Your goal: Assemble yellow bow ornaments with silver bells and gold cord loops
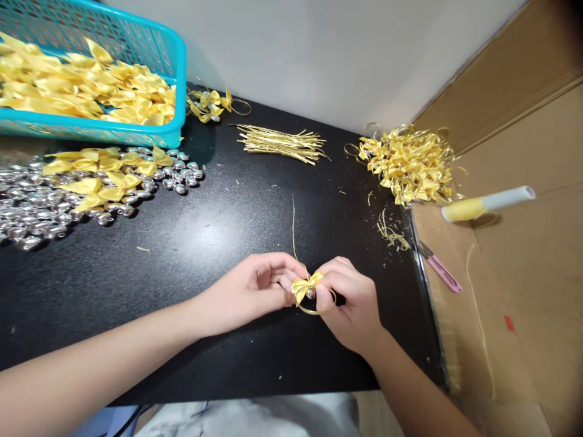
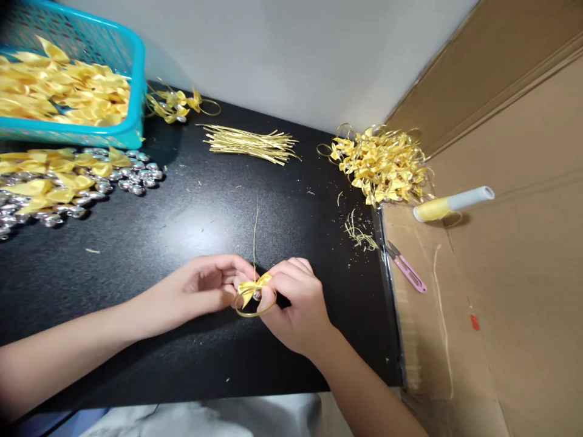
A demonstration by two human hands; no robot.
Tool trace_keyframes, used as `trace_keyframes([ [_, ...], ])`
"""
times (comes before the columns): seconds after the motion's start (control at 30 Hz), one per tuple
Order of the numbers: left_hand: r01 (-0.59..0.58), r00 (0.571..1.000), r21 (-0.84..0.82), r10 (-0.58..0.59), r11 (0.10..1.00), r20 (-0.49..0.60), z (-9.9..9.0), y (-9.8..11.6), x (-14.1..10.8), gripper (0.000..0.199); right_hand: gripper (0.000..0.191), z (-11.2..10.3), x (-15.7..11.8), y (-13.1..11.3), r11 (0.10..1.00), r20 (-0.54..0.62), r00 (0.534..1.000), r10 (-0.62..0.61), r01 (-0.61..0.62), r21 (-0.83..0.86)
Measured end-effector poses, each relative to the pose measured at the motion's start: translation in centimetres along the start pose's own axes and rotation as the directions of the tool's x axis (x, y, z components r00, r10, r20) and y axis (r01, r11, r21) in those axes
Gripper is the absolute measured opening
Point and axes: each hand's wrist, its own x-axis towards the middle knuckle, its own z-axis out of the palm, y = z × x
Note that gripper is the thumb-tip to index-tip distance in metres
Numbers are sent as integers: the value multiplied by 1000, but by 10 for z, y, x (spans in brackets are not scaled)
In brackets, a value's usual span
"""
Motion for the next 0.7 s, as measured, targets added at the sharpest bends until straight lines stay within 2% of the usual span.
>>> trace_keyframes([
  [0.1, -37, 999, -10, 37, 999, 14, 4, -6, -1, 25, 26, 1, 0, 1, 1000, -20, 1000, 5, -5, 6],
  [0.23, -56, 996, -5, 56, 998, -66, 9, -12, -1, 14, 24, 1, 0, 0, 1000, -24, 1000, 6, -7, -4],
  [0.4, -63, 991, 8, 64, 998, -122, 10, -12, -1, 13, 22, -1, 0, -3, 999, -43, 998, 38, -40, -31],
  [0.5, -64, 989, 16, 66, 998, -134, 11, -10, -1, 13, 22, -1, 0, -5, 998, -54, 997, 50, -52, -35],
  [0.7, -67, 990, -8, 66, 998, -125, 12, -9, 0, 15, 24, 0, -1, -4, 998, 0, 999, 38, -38, -46],
])
